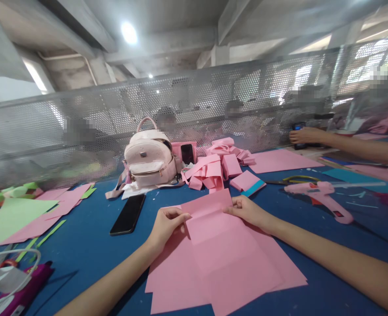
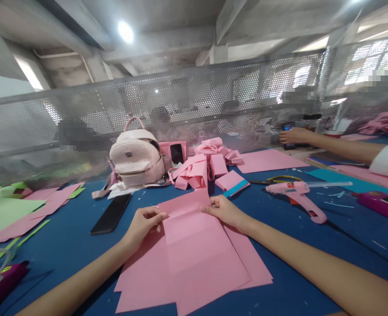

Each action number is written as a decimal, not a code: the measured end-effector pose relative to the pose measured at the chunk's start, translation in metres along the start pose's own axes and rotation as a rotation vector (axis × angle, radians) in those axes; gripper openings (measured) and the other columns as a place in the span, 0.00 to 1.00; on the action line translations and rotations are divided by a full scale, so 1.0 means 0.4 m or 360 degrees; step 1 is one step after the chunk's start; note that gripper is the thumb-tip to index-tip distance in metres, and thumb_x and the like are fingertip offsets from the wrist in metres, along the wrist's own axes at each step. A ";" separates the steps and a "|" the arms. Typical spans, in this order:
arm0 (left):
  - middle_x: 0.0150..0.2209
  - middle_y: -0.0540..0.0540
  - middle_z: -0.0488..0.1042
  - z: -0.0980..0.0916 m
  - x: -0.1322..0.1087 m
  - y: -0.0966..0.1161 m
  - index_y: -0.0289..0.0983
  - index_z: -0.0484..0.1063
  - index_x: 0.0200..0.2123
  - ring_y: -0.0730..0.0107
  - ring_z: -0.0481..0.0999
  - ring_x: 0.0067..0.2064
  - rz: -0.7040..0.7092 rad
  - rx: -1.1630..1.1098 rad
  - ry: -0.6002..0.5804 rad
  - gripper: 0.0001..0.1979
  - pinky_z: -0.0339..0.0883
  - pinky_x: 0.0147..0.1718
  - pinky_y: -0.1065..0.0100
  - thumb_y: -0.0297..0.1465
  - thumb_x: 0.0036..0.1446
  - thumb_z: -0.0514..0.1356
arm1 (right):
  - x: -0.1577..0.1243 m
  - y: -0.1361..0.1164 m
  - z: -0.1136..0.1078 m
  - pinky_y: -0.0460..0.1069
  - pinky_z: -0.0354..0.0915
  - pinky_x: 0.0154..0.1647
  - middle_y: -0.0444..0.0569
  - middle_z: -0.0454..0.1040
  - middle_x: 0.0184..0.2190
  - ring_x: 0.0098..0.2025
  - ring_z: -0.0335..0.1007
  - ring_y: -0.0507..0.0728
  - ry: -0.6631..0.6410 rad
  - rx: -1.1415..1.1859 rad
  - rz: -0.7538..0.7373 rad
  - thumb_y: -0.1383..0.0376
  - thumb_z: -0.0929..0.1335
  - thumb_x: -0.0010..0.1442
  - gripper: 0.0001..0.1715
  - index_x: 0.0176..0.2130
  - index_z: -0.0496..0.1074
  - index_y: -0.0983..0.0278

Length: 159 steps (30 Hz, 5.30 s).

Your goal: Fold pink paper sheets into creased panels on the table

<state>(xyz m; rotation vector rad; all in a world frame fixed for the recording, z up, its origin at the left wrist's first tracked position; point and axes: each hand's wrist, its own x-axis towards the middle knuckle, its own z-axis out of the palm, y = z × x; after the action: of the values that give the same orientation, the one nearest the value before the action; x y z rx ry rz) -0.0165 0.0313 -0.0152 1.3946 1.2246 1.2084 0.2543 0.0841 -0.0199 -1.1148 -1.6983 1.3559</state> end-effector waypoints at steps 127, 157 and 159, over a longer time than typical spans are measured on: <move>0.15 0.51 0.66 -0.027 0.018 -0.035 0.34 0.69 0.15 0.80 0.58 0.20 -0.0034 -0.0434 0.0408 0.23 0.51 0.21 0.74 0.43 0.42 0.74 | -0.008 -0.007 0.010 0.49 0.59 0.29 0.46 0.71 0.24 0.28 0.64 0.55 0.0071 -0.0138 -0.0139 0.39 0.67 0.56 0.32 0.24 0.70 0.65; 0.53 0.41 0.72 -0.103 0.070 -0.095 0.35 0.69 0.54 0.60 0.76 0.48 -0.0235 -0.0335 0.0443 0.17 0.73 0.46 0.54 0.37 0.65 0.61 | -0.007 -0.009 -0.010 0.45 0.59 0.12 0.44 0.72 0.16 0.13 0.64 0.50 0.0087 0.0168 -0.0113 0.48 0.74 0.53 0.26 0.22 0.65 0.64; 0.53 0.41 0.72 -0.106 0.073 -0.099 0.35 0.69 0.54 0.60 0.76 0.48 -0.0220 -0.0317 0.0440 0.17 0.73 0.46 0.54 0.37 0.65 0.61 | -0.008 -0.008 -0.010 0.45 0.57 0.12 0.42 0.69 0.14 0.12 0.62 0.50 0.0060 0.0173 -0.0103 0.48 0.74 0.54 0.27 0.22 0.64 0.63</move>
<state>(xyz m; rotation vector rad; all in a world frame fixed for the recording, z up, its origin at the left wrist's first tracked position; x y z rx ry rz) -0.0624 0.0655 -0.0460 1.0050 1.3240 1.4159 0.2586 0.0825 -0.0157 -1.0091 -1.6005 1.3616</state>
